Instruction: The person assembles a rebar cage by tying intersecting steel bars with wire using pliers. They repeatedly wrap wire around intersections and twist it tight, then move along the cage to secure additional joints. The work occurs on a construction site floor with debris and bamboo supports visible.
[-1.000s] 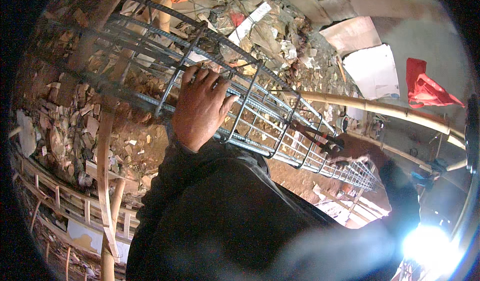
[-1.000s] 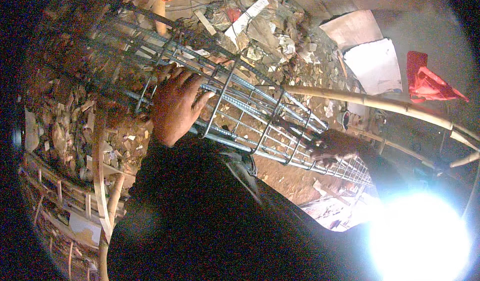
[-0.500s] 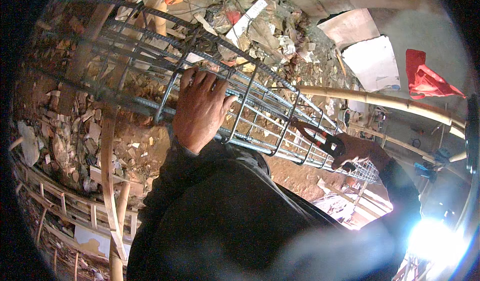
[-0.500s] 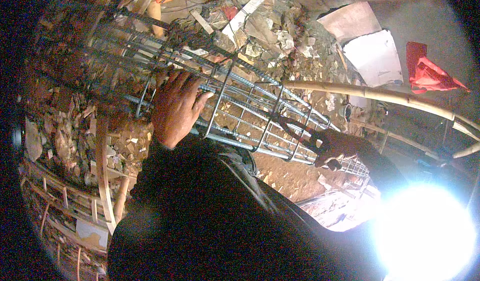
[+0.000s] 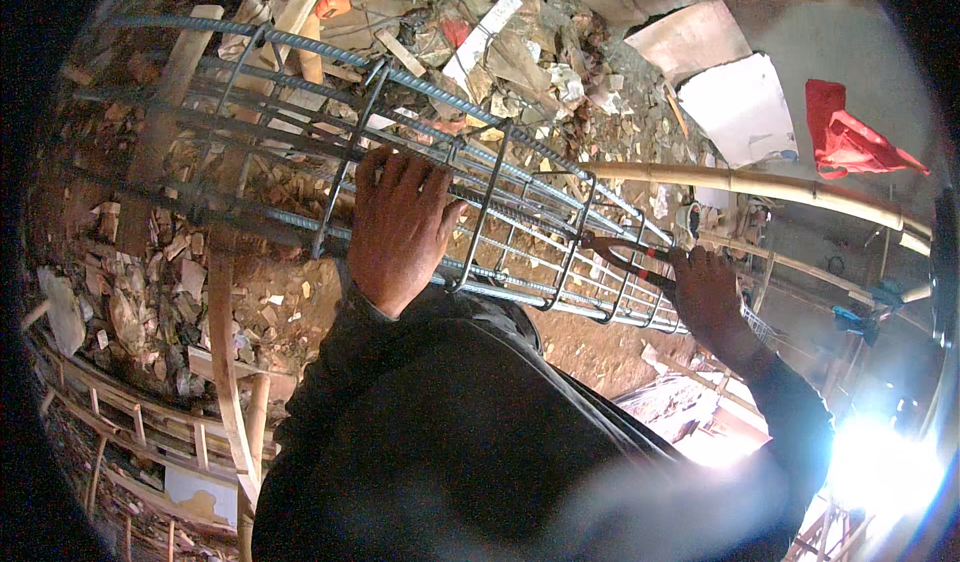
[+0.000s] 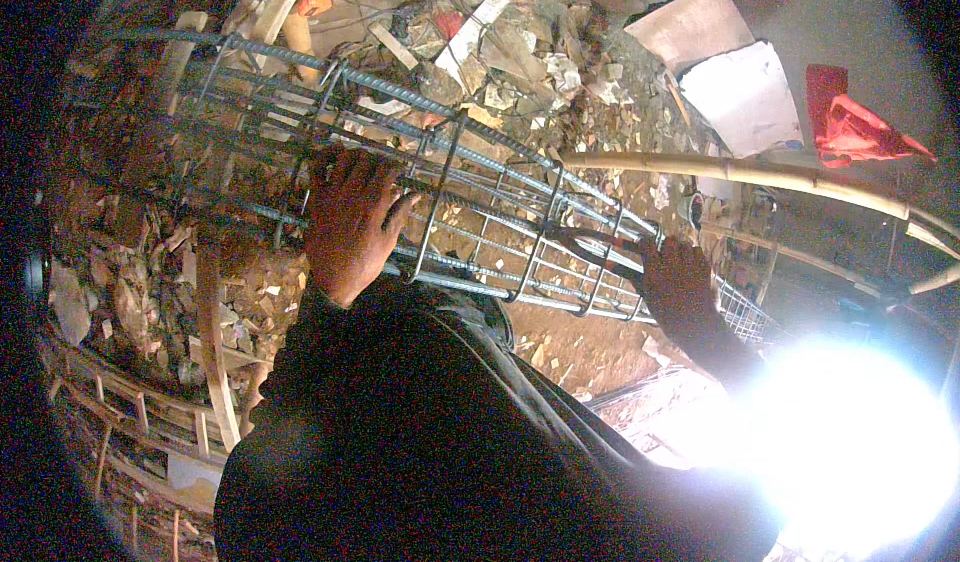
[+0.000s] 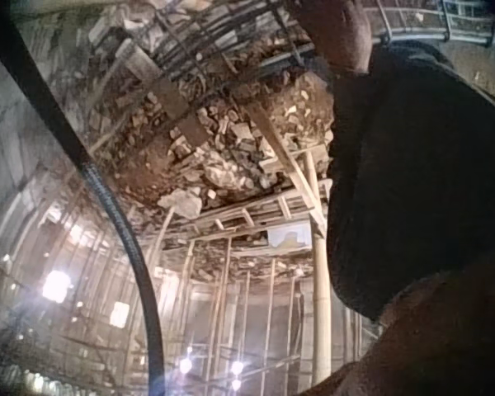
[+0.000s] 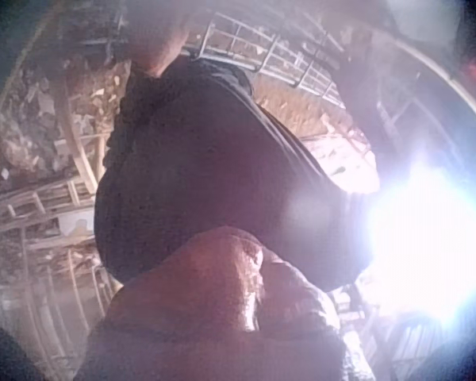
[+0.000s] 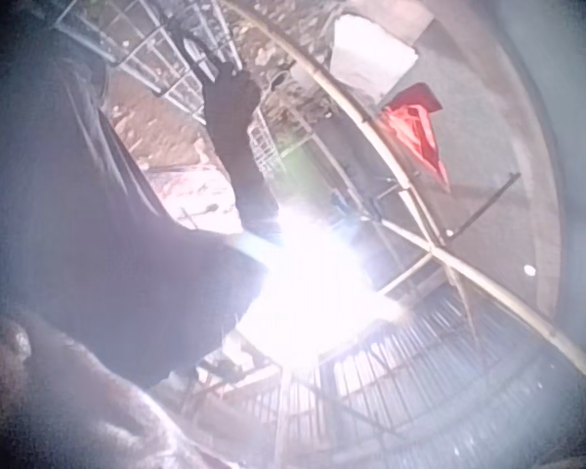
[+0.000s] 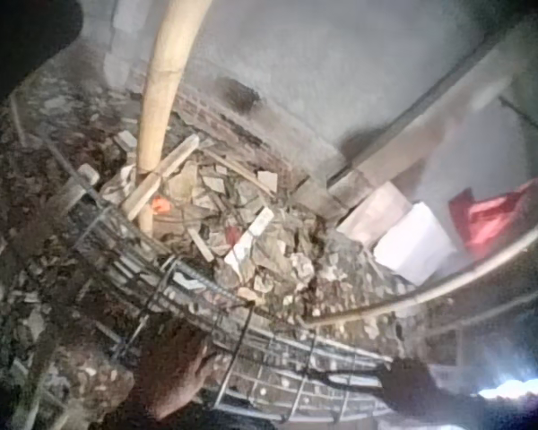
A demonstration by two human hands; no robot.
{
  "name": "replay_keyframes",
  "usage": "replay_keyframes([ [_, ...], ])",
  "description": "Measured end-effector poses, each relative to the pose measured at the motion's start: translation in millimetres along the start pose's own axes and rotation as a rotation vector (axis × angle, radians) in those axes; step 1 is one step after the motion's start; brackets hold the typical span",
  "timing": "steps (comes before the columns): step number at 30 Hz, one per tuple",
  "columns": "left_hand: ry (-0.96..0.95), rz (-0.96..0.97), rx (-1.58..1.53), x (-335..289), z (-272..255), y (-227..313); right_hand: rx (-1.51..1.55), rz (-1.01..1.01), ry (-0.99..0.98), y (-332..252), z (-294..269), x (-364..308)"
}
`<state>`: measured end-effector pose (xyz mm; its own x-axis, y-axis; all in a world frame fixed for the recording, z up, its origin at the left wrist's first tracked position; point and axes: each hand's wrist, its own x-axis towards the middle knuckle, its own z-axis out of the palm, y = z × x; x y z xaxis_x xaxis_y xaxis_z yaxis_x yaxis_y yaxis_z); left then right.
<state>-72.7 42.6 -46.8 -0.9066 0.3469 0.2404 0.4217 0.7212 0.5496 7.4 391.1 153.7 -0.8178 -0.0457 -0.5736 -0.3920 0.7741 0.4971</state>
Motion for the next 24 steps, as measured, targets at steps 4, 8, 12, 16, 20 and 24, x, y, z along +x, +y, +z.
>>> replay_keyframes([
  [4,-0.021,-0.004,-0.038,0.6,2.4,-0.3,0.130,0.057,-0.255,5.9,-8.4,5.8],
  [8,0.017,0.002,-0.083,-0.5,0.1,-1.6,0.283,-0.121,-0.438,21.4,-4.7,16.1],
  [12,-0.005,0.011,-0.048,1.5,-1.6,-3.3,0.844,-0.007,-0.929,42.9,10.9,33.6],
  [16,0.014,0.009,-0.071,0.6,-0.5,-3.9,1.182,0.126,-1.181,42.9,18.4,38.9],
  [20,-0.045,-0.006,-0.037,-1.2,-1.3,-4.1,1.030,0.026,-0.895,24.2,9.7,23.4],
  [24,0.001,0.022,-0.047,1.4,-1.8,-3.1,0.627,0.018,-0.461,12.0,2.6,9.3],
])
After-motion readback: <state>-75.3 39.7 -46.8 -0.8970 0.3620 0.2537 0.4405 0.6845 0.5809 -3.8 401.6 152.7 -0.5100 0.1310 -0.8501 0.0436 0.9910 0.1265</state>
